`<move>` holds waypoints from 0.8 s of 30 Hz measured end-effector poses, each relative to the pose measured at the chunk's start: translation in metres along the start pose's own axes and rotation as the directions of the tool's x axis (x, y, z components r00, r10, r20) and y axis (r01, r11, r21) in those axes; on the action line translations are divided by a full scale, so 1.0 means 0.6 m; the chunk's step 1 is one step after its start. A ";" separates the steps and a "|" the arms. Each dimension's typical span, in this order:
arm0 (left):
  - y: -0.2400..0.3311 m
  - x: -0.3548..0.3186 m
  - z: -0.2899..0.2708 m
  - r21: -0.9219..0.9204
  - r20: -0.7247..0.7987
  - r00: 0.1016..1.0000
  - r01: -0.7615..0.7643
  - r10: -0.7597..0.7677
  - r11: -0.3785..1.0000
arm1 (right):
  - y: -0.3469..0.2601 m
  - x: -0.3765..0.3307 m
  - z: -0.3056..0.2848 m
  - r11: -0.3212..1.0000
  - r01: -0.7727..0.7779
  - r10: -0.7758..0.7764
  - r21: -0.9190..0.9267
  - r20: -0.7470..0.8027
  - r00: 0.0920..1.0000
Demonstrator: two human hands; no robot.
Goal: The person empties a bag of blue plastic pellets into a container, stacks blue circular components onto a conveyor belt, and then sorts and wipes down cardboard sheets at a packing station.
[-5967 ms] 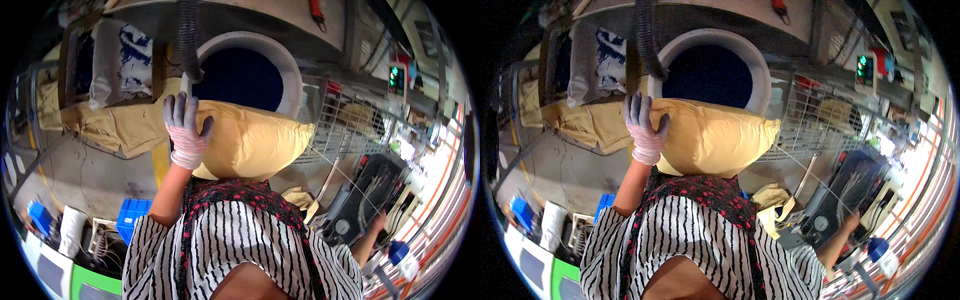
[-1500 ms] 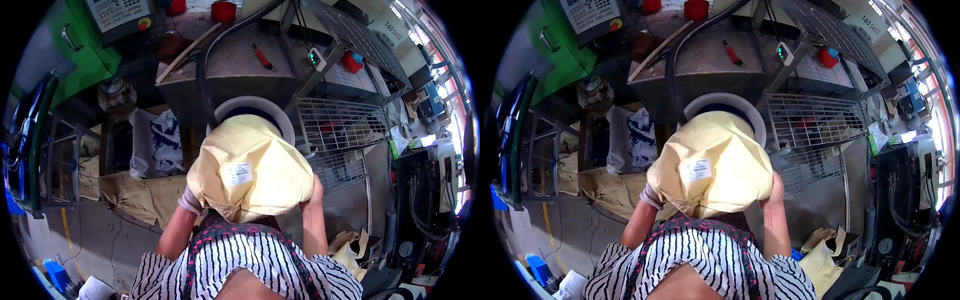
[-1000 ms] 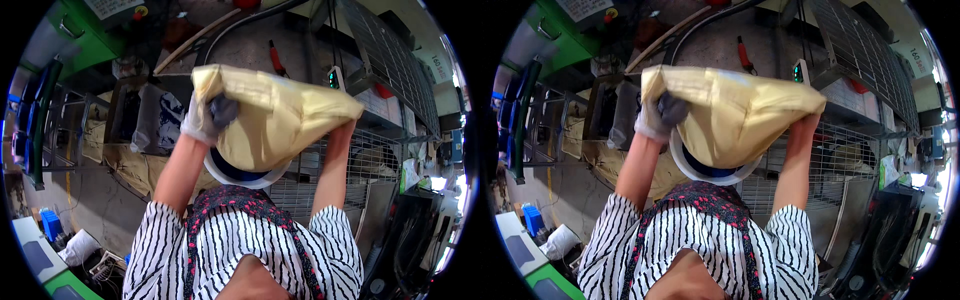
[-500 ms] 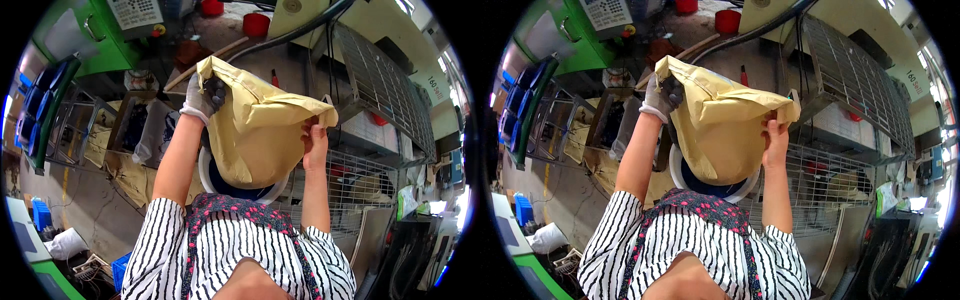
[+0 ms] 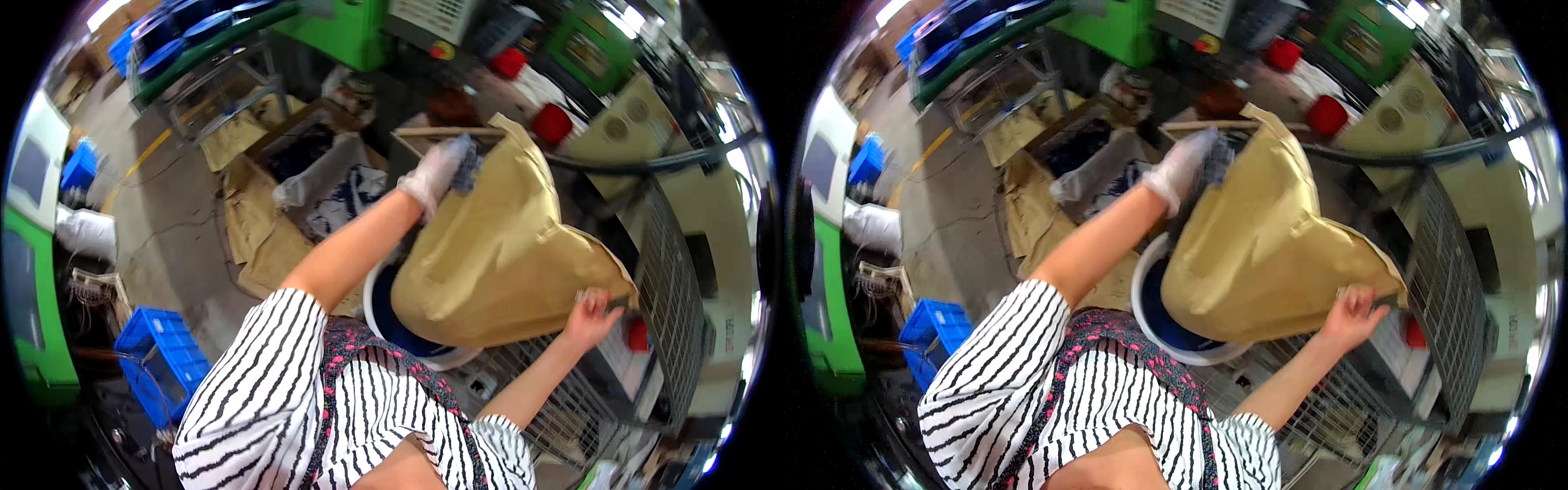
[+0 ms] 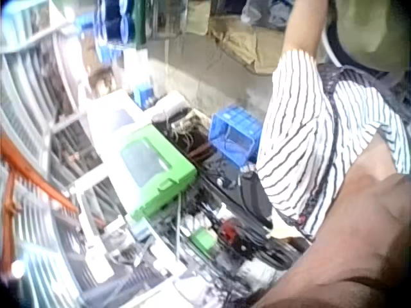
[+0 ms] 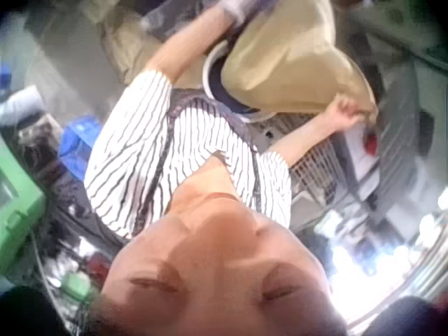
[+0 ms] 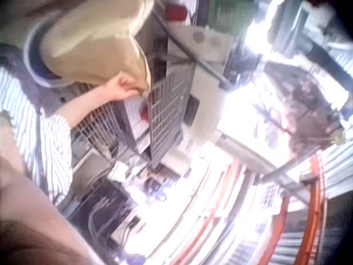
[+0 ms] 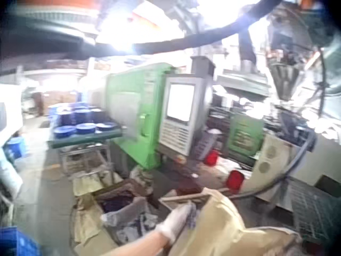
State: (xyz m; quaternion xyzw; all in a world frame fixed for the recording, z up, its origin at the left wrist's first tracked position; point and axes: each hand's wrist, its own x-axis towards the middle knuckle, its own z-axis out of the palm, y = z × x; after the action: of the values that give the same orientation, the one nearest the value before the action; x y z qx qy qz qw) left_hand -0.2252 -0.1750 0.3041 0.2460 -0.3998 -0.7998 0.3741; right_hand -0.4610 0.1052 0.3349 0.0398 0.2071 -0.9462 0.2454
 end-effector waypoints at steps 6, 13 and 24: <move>-0.198 -0.294 -0.217 0.446 -0.339 0.824 0.566 -0.455 0.694 | -0.049 -0.065 -0.113 0.621 0.518 -0.556 -0.588 0.135 0.820; -0.199 -0.352 -0.150 0.863 0.012 0.933 -0.191 0.360 0.468 | 0.287 -0.121 -0.063 -0.045 0.944 0.904 -0.326 0.389 0.177; -0.083 -0.558 -0.327 0.498 -0.642 0.627 -0.098 0.442 0.861 | 0.673 -0.332 0.017 0.313 0.091 0.871 -0.945 0.248 -0.423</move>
State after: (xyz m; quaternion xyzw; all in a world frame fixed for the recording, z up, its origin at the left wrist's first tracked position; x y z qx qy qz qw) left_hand 0.0912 0.0216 0.1850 0.5565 -0.4078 -0.4585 0.5601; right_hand -0.0917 -0.1302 0.2289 -0.6304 0.2212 -0.2299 0.7077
